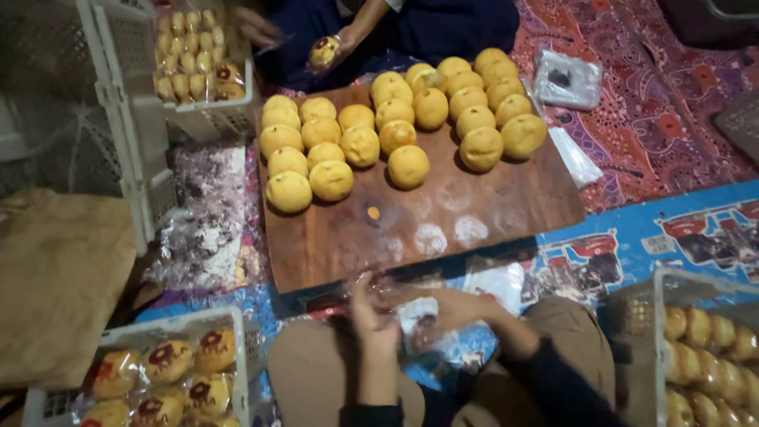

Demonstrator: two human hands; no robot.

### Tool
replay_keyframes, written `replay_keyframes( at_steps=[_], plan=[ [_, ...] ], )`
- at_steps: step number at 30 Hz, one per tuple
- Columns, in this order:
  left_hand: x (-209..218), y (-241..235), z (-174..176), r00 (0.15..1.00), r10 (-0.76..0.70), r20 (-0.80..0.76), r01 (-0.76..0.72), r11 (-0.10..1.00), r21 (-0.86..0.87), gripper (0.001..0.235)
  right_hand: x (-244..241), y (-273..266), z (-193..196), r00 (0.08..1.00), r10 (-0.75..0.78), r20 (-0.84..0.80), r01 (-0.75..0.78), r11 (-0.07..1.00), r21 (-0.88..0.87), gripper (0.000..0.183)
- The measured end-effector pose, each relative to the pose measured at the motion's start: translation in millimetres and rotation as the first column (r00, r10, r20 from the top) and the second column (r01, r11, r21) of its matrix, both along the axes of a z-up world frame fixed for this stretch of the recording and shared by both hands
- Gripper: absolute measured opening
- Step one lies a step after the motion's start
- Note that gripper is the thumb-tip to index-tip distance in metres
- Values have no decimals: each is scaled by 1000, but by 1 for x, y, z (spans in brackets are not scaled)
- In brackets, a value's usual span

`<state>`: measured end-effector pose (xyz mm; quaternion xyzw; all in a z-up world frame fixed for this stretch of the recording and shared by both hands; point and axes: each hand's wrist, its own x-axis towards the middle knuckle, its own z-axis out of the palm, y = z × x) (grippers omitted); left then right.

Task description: The person sits on the floor and repeatedly picks up round bread rolls from a wooden board, places each into a clear plastic bag, and sets the sealed bag into a white crate. Another person is also packaging rolls in the background.

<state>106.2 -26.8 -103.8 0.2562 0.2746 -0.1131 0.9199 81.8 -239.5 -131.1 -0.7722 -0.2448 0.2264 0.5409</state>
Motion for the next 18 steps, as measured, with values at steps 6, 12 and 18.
replay_keyframes(
  at_steps=[6,12,18],
  plan=[
    [14,87,-38,906,424,22,-418,900,-120,22,268,-67,74,459,-510,728,836,526,-159,64],
    [12,89,-10,907,420,37,-409,897,-170,36,274,-74,83,458,-321,829,871,350,-345,69],
    [43,60,19,939,321,-125,-328,722,-610,57,142,-41,78,338,-856,392,617,516,594,64]
  ],
)
